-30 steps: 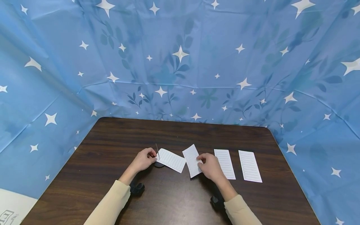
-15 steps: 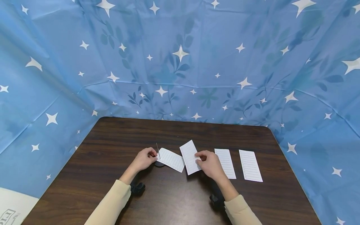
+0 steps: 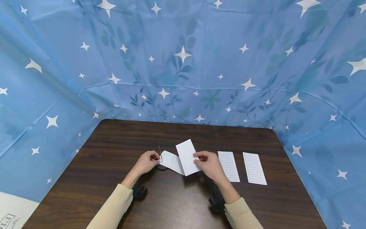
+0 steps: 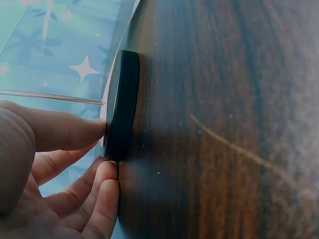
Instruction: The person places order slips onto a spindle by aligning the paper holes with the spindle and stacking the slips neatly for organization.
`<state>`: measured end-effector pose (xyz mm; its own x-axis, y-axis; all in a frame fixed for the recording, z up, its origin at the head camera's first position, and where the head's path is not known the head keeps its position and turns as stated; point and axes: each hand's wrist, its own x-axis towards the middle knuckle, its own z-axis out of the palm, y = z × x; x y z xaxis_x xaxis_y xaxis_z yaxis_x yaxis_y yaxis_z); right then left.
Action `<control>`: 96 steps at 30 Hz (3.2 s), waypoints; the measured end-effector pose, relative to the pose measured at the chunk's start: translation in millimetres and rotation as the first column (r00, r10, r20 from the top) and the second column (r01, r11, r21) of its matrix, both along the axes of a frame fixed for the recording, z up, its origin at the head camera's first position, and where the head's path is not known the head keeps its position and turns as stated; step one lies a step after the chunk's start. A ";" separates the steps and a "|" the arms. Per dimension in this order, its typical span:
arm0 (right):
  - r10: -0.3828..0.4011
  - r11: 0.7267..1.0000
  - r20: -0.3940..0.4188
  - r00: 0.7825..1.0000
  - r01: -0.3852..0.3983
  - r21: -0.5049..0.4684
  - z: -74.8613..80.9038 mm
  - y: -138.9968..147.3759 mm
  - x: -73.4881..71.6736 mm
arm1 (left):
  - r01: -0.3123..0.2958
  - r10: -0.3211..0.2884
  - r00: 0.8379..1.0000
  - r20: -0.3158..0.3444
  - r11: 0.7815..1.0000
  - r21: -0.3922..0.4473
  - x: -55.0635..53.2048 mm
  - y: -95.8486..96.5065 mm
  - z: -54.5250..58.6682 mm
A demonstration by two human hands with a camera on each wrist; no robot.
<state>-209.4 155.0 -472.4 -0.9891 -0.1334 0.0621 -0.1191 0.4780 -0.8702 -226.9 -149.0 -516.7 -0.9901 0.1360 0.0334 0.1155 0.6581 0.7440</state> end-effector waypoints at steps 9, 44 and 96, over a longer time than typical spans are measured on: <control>0.029 0.994 0.034 0.999 -0.026 -0.107 6.9 -5.2 1.6 | 0.000 0.000 1.000 -0.014 1.000 -0.009 0.1 0.8 0.3; 0.153 0.927 0.059 0.986 -0.123 -0.354 32.1 -29.9 4.0 | 0.003 -0.003 1.000 -0.022 1.000 -0.004 -0.3 -0.2 0.4; 0.194 0.926 0.076 0.978 -0.156 -0.345 28.8 -54.9 -7.1 | -0.130 0.181 0.975 -0.127 0.933 0.334 2.7 1.0 59.7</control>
